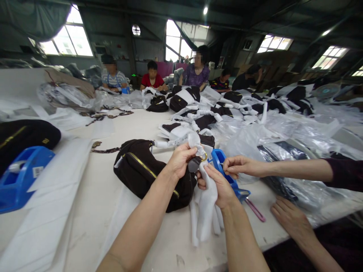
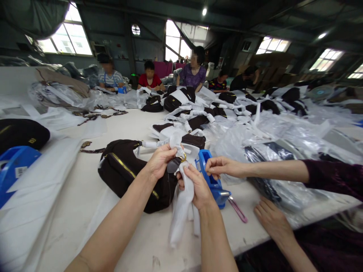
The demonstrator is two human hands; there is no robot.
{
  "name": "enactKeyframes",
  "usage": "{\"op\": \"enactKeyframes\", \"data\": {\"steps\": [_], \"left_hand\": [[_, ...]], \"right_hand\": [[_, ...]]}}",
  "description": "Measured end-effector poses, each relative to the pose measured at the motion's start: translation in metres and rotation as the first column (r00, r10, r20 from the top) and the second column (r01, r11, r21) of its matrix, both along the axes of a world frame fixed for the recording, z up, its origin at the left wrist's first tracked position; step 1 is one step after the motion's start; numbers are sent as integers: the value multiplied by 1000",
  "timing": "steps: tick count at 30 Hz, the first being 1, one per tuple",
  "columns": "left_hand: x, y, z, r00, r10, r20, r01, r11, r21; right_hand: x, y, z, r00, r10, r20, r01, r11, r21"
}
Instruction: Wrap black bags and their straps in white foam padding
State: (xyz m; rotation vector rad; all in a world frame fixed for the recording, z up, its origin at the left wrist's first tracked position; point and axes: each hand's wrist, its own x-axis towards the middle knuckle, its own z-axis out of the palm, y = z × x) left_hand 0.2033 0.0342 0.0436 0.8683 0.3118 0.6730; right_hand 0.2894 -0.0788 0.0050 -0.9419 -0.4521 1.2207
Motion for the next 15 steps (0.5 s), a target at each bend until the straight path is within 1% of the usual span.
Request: {"op": "enactKeyframes", "data": {"steps": [3,6,7,9,11,12,14,15], "left_hand": [[0,-1,0,1000,-6,2,6,1000,-4],[-2,-3,3,1000,-8,20,7,1000,26],[-3,-4,6,999,-5,32,4,999,42],[-5,-7,11,998,-8,55,3,996,90],[-7,-10,17,997,-20,79,8,988,155],[-8,-12,19,996,-29,87,12,982,190],[-7,-16,21,996,-29,89,5,966,260],[-6,-17,21,996,-9,87,-17,955,296]], "right_hand": [[-4,-1,-3,999,-9,47,10,1000,-22],[0,-5,-1,977,-41,211,42,999,2],[4,-7,1,956,-71,283,67,998,22],[14,-10,9,901,-168,400,143,986,90],[23,-10,20,869,-227,440,177,972,152],[26,-7,26,868,-225,443,162,971,176],[26,0,40,867,-158,473,63,975,211],[24,4,46,856,-127,500,16,975,221]]}}
